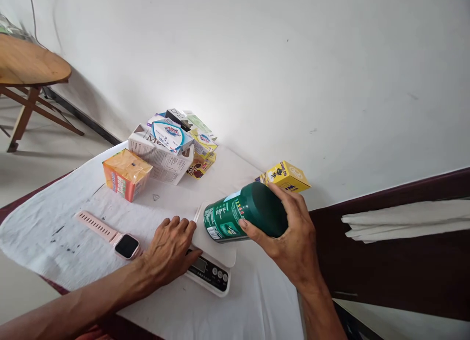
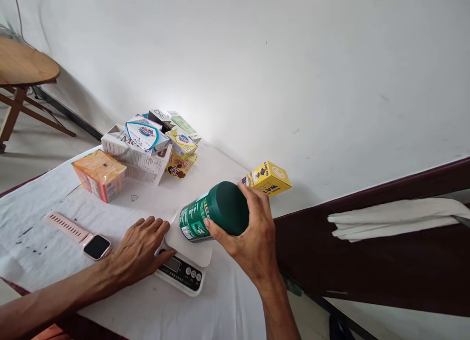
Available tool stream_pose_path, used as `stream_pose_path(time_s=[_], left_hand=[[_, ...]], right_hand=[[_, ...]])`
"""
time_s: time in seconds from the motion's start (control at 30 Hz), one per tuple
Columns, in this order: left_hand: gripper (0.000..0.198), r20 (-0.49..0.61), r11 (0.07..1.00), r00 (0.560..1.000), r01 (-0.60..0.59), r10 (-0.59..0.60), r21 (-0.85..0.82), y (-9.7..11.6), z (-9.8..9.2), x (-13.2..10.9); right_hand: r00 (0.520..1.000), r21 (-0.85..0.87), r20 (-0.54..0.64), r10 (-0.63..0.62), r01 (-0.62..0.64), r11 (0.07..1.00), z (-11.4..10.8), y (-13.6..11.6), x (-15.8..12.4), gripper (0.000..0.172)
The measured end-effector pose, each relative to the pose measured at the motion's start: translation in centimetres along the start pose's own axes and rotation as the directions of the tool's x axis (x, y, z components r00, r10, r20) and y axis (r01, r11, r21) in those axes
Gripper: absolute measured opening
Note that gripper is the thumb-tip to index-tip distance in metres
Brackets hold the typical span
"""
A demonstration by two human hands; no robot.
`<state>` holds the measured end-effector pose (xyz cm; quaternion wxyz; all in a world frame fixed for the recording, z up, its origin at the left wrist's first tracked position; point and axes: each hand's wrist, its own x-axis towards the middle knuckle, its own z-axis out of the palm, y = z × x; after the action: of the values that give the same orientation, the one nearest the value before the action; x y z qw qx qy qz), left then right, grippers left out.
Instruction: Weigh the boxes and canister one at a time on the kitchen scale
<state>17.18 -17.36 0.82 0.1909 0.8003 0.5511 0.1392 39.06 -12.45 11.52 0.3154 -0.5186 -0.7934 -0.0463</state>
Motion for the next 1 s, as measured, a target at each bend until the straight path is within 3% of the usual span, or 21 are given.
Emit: stream_pose_path(time_s=[0.17, 0.4, 0.53, 0.73, 0.87, 1.0], left_hand=[[0.028, -0.03, 1.0, 1.0, 0.0, 0.001, 0.019, 0.2, 0.5, 0.8], [0.028, -0.005, 0.999, 0.999, -0.039, 0.039, 0.011, -0.1, 0.4, 0.5], [0.031, -0.05, 0.991, 0.989, -0.137, 0.137, 0.003, -1.6, 0.2, -1.8], [0.041, -0.104, 0.983, 0.98, -0.175, 0.168, -0.058, -4.0, 0.0, -6.5], [0.034, -0.088, 0.974, 0.977, -0.201, 0.192, -0.106, -4.7, 0.2, -8.5], [0.025, -0.175, 0.958, 0.953, -0.269, 0.249, -0.098, -5.4, 1.5, -9.5]], right_hand=[[0.999, -0.049, 0.019, -0.048, 0.049, 0.998, 1.1, -0.2, 0.2, 0.076], [0.988, -0.051, 0.142, 0.056, -0.049, 0.997, 0.8, 0.5, 0.9, 0.091], [0.974, 0.024, 0.18, 0.136, -0.143, 0.989, 0.1, 0.9, 0.4, 0.099], [0.973, 0.017, 0.129, 0.19, -0.193, 0.981, 1.2, 0.2, -0.1, 0.091], [0.988, 0.038, 0.05, 0.149, -0.151, 0.988, 1.9, -1.7, 0.1, 0.088], [0.993, 0.118, -0.015, 0.117, -0.114, 0.986, 1.8, -4.9, 1.1, 0.084]])
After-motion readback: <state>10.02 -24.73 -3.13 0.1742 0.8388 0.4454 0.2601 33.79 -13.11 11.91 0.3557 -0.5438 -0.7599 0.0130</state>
